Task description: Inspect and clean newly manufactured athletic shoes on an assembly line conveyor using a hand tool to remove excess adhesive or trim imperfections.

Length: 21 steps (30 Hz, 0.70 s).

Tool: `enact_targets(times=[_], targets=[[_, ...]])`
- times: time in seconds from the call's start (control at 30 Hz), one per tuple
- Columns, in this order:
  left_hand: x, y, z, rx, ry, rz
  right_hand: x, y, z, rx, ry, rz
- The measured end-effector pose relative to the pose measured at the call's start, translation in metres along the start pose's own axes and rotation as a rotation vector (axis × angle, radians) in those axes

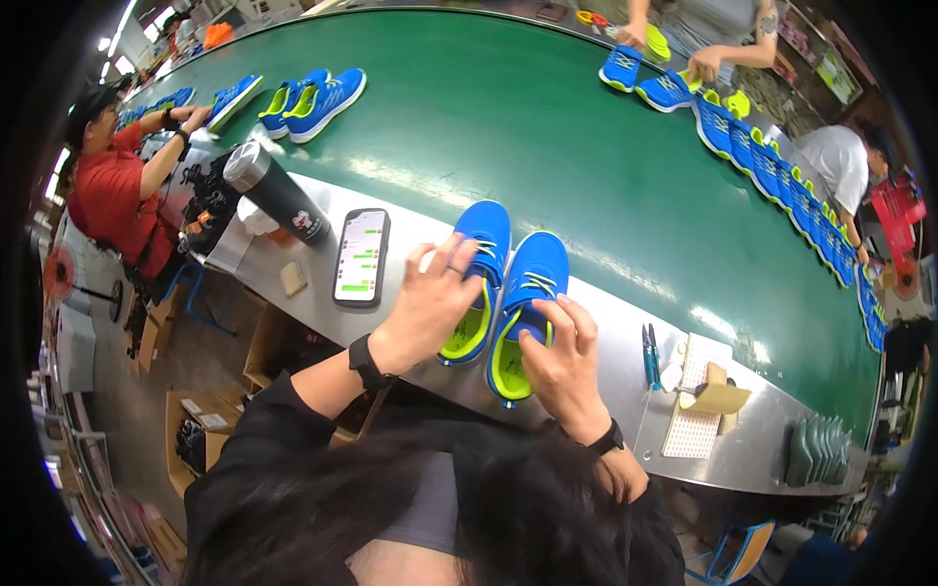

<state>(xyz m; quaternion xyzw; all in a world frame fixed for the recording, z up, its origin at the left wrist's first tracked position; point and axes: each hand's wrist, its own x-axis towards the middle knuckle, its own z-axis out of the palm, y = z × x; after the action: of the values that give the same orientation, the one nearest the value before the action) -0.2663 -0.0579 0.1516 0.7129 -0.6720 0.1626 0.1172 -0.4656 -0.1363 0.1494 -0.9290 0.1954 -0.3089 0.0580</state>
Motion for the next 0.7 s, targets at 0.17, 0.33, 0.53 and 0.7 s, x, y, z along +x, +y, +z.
enact_targets(times=[0.17,0.33,0.53,0.7], targets=[[0.010,-0.007,0.002,-0.135,0.120,0.332,0.015,0.007,-0.004,0.115,-0.134,-0.136],[0.004,-0.013,0.006,-0.458,0.060,0.255,0.009,0.017,0.007,0.428,-0.072,0.011],[-0.021,0.007,0.016,-0.658,0.247,-0.179,-0.022,0.002,0.021,0.385,0.061,0.602],[-0.042,0.014,0.048,-0.921,0.025,-0.749,-0.030,0.014,0.014,0.465,-0.249,0.845]])
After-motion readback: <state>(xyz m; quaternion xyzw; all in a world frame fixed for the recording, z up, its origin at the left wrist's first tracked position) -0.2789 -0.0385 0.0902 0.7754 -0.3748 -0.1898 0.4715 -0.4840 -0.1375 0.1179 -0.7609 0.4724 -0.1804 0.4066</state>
